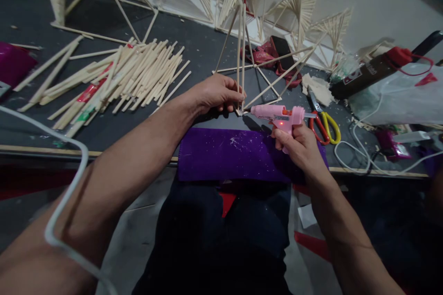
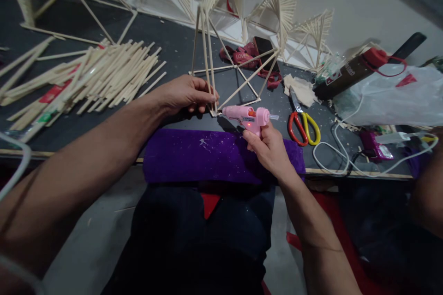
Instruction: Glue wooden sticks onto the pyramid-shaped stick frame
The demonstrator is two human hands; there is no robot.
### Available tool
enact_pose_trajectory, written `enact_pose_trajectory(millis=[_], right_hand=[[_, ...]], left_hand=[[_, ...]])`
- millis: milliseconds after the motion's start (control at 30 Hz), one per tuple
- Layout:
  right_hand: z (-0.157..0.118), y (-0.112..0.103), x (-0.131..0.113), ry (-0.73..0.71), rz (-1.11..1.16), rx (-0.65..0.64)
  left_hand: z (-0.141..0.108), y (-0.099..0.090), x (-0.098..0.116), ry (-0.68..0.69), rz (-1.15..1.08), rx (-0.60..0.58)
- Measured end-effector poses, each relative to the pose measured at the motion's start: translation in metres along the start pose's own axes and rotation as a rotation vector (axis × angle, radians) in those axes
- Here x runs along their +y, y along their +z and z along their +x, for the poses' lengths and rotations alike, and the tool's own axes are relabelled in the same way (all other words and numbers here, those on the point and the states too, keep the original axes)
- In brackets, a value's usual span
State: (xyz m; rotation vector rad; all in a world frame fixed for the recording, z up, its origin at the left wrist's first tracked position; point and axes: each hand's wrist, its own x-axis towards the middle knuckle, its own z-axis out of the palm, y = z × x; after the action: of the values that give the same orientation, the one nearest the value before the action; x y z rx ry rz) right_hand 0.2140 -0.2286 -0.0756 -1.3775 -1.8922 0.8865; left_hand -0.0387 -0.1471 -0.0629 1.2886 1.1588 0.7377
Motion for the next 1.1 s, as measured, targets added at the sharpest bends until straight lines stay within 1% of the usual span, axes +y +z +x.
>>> enact_pose_trajectory(millis=[267,500,733,833,967,1100], right_hand=[[-0.0004,0.0011,0.0003,-0.010,0.013,0.021],[0.0002,0.0006,0.0002,0.003,0.015,-0.007],[-0.0010,0.0019,-0.0015,0.008,0.066,0.012],[-0.0021,0.0025,-0.0018,0.017,0.052,0.018],[-0.0055,0.0032,0.0009,-0.021,-0.068,0.026],[-0.0093,0.0048,0.0005,-0.145,-0.310,0.089]], left_hand=[[-0.0010,0.0001,0.0013,-0.008,-0.001,-0.003],[0.0003,-0.0007,-0.0004,-0.004,0.005,-0.010],[-0.0007,0.0002,0.0004,-0.008,0.007,0.010],[-0.0002,0.0003,0.0001,-0.006,0.013,0.005],[0.0001,0.0001,-0.0005,-0.008,0.015,0.003],[-0.0001,0.0003,-0.0009,-0.002,0.005,0.007]])
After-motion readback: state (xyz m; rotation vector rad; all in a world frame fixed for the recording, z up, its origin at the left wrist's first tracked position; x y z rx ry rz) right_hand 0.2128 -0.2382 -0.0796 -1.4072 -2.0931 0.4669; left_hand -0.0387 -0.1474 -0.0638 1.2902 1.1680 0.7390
